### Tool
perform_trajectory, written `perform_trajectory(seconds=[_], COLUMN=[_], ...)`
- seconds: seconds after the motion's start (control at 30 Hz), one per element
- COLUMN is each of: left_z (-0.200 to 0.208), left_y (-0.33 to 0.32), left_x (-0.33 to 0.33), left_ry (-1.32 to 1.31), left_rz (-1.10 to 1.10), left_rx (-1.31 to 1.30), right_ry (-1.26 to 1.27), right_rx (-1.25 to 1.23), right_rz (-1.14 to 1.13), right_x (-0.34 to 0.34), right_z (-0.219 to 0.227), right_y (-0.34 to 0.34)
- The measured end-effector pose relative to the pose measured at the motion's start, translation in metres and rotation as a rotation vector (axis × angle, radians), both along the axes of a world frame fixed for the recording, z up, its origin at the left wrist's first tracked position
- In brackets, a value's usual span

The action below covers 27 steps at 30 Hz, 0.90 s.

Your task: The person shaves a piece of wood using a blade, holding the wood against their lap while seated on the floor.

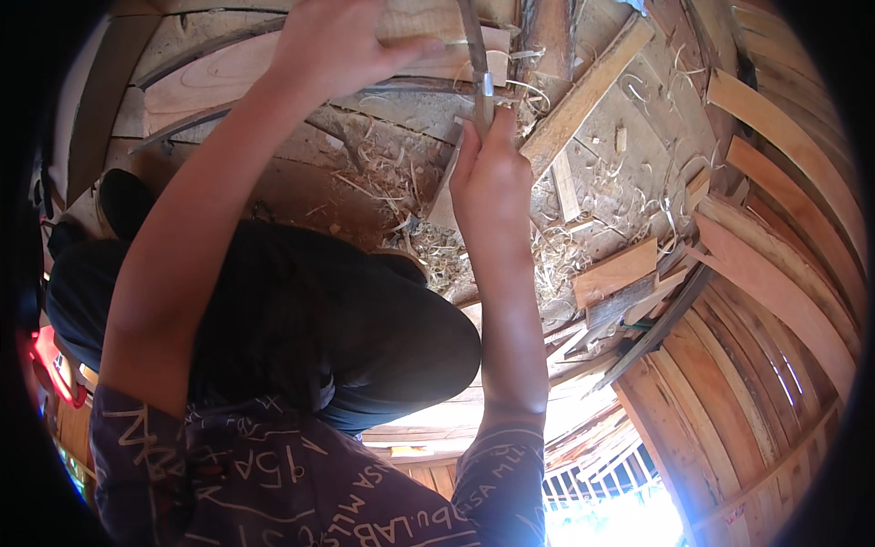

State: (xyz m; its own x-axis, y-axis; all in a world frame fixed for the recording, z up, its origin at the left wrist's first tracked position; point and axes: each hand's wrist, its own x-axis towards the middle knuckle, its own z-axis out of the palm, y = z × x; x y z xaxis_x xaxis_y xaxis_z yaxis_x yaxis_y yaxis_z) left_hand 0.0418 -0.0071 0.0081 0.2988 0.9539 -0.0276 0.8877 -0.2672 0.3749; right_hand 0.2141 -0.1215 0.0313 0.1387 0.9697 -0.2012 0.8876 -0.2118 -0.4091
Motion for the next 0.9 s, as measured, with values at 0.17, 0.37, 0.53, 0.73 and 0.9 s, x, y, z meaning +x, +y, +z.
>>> perform_trajectory(seconds=[0.17, 0.37, 0.53, 0.73, 0.9], left_z=[-0.002, -0.002, -0.005, -0.004, -0.012], left_y=[0.001, 0.008, -0.001, 0.001, 0.003], left_x=[0.003, 0.0, -0.002, 0.0, -0.002], left_ry=[-0.044, -0.045, 0.013, -0.067, -0.083], left_rz=[0.041, 0.027, -0.025, 0.065, 0.061], left_rx=[-0.031, -0.141, 0.09, -0.042, -0.022], right_ry=[-0.014, -0.013, -0.064, -0.026, -0.02], right_rx=[-0.078, -0.057, -0.012, 0.002, -0.125], right_rz=[0.017, 0.052, 0.073, 0.074, -0.001], right_x=[0.008, 0.01, -0.004, -0.005, 0.009], right_z=[0.024, 0.032, 0.016, 0.004, 0.035], right_y=[-0.026, -0.043, 0.004, 0.014, -0.037])
